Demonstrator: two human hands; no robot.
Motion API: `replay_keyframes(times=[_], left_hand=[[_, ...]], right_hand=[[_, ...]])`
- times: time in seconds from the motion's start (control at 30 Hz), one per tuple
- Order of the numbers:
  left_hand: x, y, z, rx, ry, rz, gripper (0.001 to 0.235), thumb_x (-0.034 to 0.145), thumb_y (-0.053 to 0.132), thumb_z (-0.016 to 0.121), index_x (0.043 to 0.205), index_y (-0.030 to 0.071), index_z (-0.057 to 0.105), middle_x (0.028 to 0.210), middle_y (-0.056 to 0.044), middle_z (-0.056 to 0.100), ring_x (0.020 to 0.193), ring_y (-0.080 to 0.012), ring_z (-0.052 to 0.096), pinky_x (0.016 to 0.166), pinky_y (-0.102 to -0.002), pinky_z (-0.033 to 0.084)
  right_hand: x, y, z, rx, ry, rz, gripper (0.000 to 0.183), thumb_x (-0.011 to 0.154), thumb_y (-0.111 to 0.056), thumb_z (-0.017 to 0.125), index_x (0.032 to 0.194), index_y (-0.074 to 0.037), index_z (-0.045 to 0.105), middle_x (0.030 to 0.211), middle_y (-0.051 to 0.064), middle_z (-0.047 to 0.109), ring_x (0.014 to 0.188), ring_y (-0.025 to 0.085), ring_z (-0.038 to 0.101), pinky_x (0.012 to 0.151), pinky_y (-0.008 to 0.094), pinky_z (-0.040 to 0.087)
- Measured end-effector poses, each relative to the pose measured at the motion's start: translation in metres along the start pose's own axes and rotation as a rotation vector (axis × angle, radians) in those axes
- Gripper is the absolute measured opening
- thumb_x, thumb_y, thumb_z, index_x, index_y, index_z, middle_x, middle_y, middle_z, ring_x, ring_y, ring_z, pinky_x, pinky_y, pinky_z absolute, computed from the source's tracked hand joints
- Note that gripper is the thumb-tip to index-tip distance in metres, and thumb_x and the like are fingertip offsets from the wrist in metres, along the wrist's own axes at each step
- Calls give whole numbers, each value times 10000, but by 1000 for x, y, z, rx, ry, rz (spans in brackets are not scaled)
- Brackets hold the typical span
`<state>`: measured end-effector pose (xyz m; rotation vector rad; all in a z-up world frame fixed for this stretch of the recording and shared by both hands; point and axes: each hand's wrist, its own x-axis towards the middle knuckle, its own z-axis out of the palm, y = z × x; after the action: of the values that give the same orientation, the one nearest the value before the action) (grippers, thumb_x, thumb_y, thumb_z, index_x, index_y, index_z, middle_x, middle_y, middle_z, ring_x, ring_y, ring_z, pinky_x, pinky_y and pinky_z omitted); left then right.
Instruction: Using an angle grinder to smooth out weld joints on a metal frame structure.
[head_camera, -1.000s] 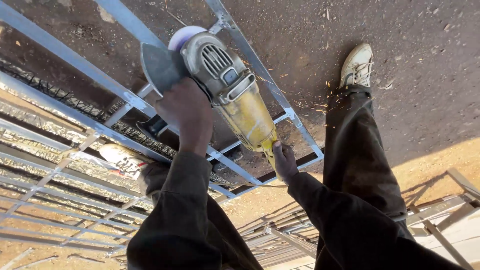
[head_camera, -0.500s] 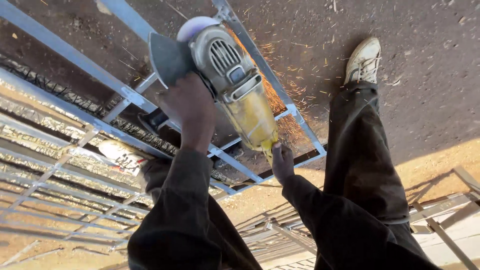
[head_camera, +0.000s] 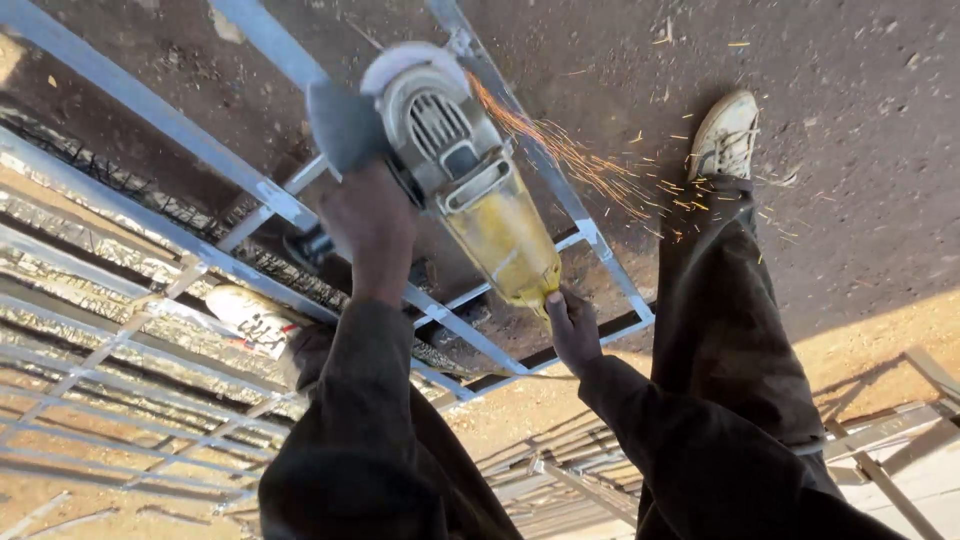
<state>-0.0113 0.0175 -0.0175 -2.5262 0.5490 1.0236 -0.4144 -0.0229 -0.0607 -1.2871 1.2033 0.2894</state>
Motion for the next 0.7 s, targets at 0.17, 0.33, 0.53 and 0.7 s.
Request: replay_keyframes(times=[0.17, 0.33, 0.53, 0.7], left_hand=[[-14, 16, -31, 27, 6, -72, 143, 812, 83, 654, 796, 155, 777, 660, -80, 706, 703, -364, 767, 568, -411, 514], [14, 25, -27, -52, 86, 56, 91, 760, 72, 720, 743, 133, 785, 665, -112, 724, 716, -401, 765, 630, -451, 544], [-23, 22, -22, -102, -118, -109, 105, 804, 156, 697, 801, 109, 791, 713, -124, 729, 745, -383, 764, 573, -455, 569], [8, 16, 5, -132, -13, 29, 87, 759, 121, 751, 828, 90, 794, 720, -181, 729, 726, -453, 749, 602, -486, 572]], right_hand=[[-4, -44, 12, 146, 44, 4, 578, 1114, -433, 437, 686, -98, 636, 619, 10, 602, 638, 107, 518, 641, 330, 440], [8, -18, 17, 46, 83, -84, 487, 1089, -374, 430, 826, -68, 703, 665, 59, 653, 695, 138, 578, 651, 357, 459], [0, -31, -24, -33, 5, -27, 551, 1091, -401, 453, 720, -65, 683, 649, 3, 651, 653, 171, 584, 620, 371, 463], [-7, 0, 7, -74, 88, -9, 572, 1093, -454, 432, 781, -35, 664, 621, 144, 583, 656, 215, 565, 665, 420, 473]])
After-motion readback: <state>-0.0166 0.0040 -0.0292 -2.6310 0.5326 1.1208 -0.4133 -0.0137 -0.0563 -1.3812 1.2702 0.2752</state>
